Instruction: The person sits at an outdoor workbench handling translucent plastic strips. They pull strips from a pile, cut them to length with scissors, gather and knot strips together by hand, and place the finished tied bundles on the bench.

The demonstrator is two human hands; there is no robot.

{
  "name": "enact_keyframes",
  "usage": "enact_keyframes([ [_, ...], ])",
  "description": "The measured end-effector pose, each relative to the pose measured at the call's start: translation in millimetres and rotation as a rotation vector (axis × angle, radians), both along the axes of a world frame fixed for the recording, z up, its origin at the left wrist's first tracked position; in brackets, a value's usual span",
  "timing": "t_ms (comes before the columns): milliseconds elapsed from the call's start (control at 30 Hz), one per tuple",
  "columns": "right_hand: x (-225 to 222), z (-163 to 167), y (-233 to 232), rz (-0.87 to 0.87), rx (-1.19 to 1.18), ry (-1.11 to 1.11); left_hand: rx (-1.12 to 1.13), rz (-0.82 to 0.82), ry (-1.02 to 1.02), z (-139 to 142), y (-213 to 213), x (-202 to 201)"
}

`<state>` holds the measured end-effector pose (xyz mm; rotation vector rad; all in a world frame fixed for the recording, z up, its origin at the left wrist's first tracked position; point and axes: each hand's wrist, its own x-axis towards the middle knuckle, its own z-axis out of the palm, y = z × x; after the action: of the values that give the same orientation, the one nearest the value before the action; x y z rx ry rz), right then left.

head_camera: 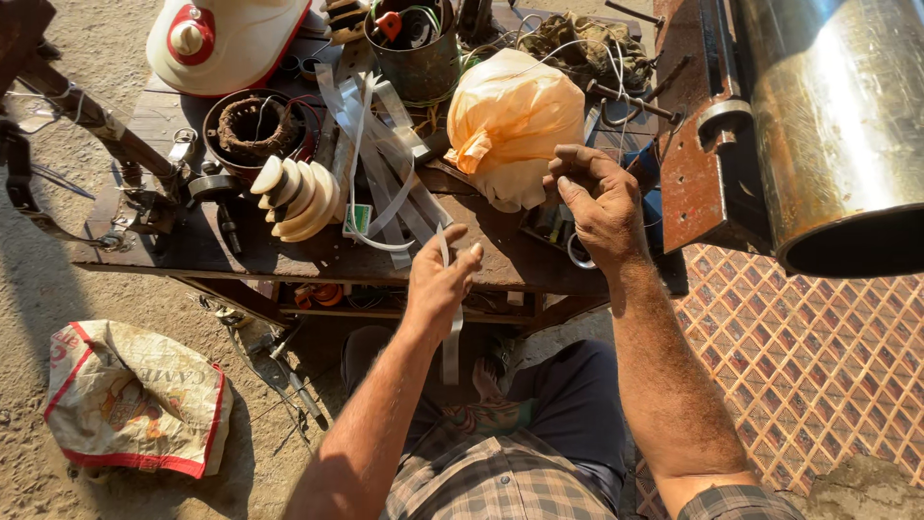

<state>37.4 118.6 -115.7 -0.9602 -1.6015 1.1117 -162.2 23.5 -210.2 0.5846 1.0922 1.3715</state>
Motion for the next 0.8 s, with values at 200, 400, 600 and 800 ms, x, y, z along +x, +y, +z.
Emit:
enact_keyframes([
  [200, 21, -7, -8, -0.024, -0.019, -0.023, 0.037, 0.121, 0.135, -11, 75, 23],
  [400, 24, -22, -8, -0.152, -0.109, -0.179, 0.018, 0.158, 0.232, -25, 101, 27],
  [600, 7, -37, 20, -0.121, 0.329, -0.742, -0.053, 0.081, 0.031, -7, 103, 5],
  [800, 0, -27, 39, 0.046, -0.048, -0.148, 0.06, 0.158, -0.066, 25, 95, -19],
])
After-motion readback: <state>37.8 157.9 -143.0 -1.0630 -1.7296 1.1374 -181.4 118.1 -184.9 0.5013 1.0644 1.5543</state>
